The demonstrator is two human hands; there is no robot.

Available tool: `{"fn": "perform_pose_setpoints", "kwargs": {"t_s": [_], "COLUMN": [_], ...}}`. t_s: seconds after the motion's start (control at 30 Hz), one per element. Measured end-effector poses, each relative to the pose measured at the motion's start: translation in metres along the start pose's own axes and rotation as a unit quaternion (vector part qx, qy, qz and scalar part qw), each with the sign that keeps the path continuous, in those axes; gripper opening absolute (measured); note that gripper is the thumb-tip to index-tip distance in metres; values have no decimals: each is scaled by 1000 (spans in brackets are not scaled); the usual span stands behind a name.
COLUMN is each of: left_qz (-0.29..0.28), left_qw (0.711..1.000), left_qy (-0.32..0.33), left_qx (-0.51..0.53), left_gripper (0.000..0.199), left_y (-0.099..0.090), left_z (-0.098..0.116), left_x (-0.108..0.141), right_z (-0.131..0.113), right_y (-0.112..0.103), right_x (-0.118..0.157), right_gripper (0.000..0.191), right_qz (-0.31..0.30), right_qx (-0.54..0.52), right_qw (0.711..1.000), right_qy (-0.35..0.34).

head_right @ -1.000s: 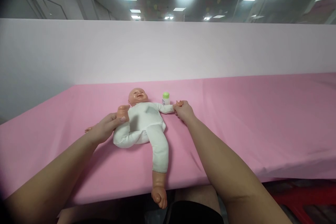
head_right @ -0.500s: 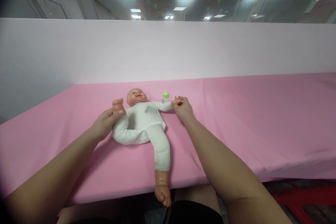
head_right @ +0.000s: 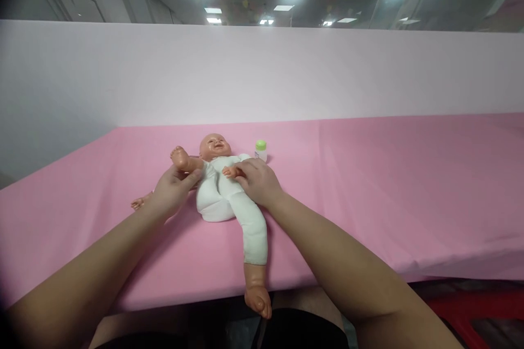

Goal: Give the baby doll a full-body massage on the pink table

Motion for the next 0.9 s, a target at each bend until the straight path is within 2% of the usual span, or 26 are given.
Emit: {"fn": "perform_pose_setpoints", "kwargs": {"t_s": [0.1,0.2,0.33,0.5,0.6,0.67,0.77,0.9], "left_qz": [-16,-8,-9,29,64,67,6,-141], "left_qw": [999,998,998,998,996,993,985,953], "left_qy": [-4,-3,16,54,69,97,174,255], "left_qx": [-43,-60,-53,-13,5,6,21,78], "left_gripper": [56,55,55,53,52,49,39,35], "left_y": [7,9,13,2,-12,-19,-16,1], "left_z": [-6,-9,-8,3,13,23,40,52], "left_x": [-5,-10,-12,-5,3,8,14,20], "right_z": [-7,-11,-11,10,38,63,101,135], "right_y": [6,11,13,3,-7,-14,-23,-29], "right_x": [-1,-3,-6,-4,1,6,18,31], "right_gripper": [21,26,27,20,30,39,51,48], "right_qz": [-35,-68,-90,-54,8,65,130,150], "right_qx": [9,29,41,-11,-91,-160,-229,-275], "right_qw": [999,995,993,997,987,967,923,872], "right_qy": [-35,-64,-59,51,130,186,281,376]}}
Point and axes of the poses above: each hand's wrist, its own x-axis away from the middle knuckle, its own y-axis out of the palm, z = x × y, the point moved 8 cm from there along -x, towards the middle knuckle, and after that the axes turned 6 degrees about -z, right-handed, at the moved point
